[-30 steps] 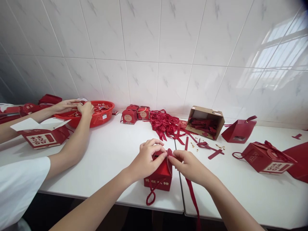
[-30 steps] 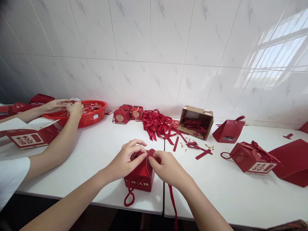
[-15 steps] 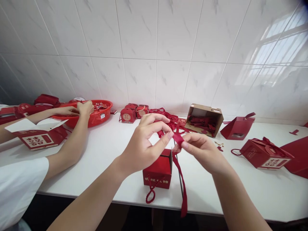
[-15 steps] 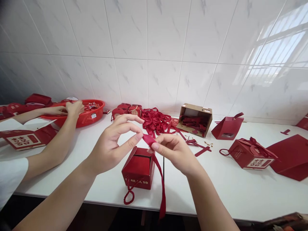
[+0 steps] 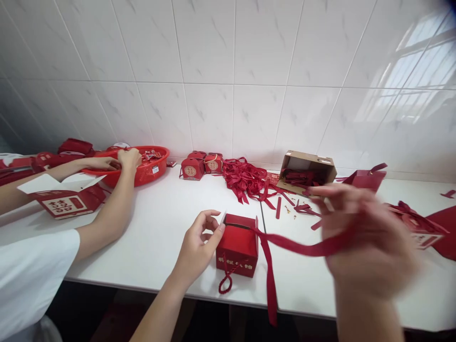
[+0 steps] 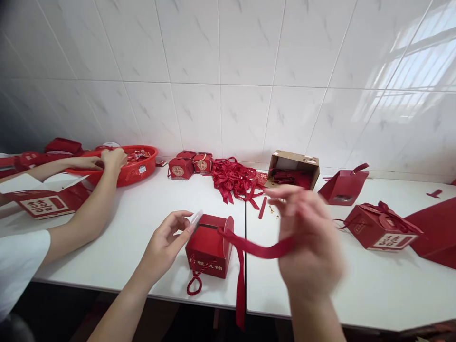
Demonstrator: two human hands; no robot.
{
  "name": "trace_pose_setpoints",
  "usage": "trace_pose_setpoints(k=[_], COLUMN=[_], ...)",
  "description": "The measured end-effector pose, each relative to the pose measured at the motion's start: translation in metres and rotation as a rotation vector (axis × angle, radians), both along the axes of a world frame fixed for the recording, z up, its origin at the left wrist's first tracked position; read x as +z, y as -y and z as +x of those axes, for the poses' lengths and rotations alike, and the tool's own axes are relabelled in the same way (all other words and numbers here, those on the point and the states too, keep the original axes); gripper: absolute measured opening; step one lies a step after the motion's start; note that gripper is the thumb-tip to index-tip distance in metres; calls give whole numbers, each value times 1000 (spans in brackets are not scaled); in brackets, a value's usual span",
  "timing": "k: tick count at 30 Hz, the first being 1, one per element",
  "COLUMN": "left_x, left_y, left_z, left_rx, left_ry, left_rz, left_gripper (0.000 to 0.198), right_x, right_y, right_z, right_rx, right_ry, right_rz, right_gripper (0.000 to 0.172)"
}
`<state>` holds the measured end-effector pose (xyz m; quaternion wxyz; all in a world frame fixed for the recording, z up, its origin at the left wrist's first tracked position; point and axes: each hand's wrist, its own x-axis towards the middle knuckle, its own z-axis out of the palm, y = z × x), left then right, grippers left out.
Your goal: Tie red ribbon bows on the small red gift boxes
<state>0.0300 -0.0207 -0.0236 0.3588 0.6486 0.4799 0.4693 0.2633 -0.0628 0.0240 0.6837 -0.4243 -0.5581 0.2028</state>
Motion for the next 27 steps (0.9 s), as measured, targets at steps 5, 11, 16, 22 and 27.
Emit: trace_pose_setpoints(k=[5,11,16,22,27], left_x=[-6,-13,-14,-8,-3], left_y=[0,0,-1,7,0], left_z=[1,1,0,4,8], left_rx=[6,3,-28,-13,-62], left_ry=[219,300,301,217,260], left_rz=[-98,-150,-167,-120,-185], left_gripper=[28,33,35,33,34], right_x=[-19,-33,-34,-34,-33], right_y=[-43,-56,-58,-59,-59], right_z=[-58,-71,-70,-73,-75], right_rx=[405,453,373,356,376], right_ry=[-51,154,251,341,422], right_rz=[-368,-547,-553,-560,-550], right_gripper=[20,22,24,24,24])
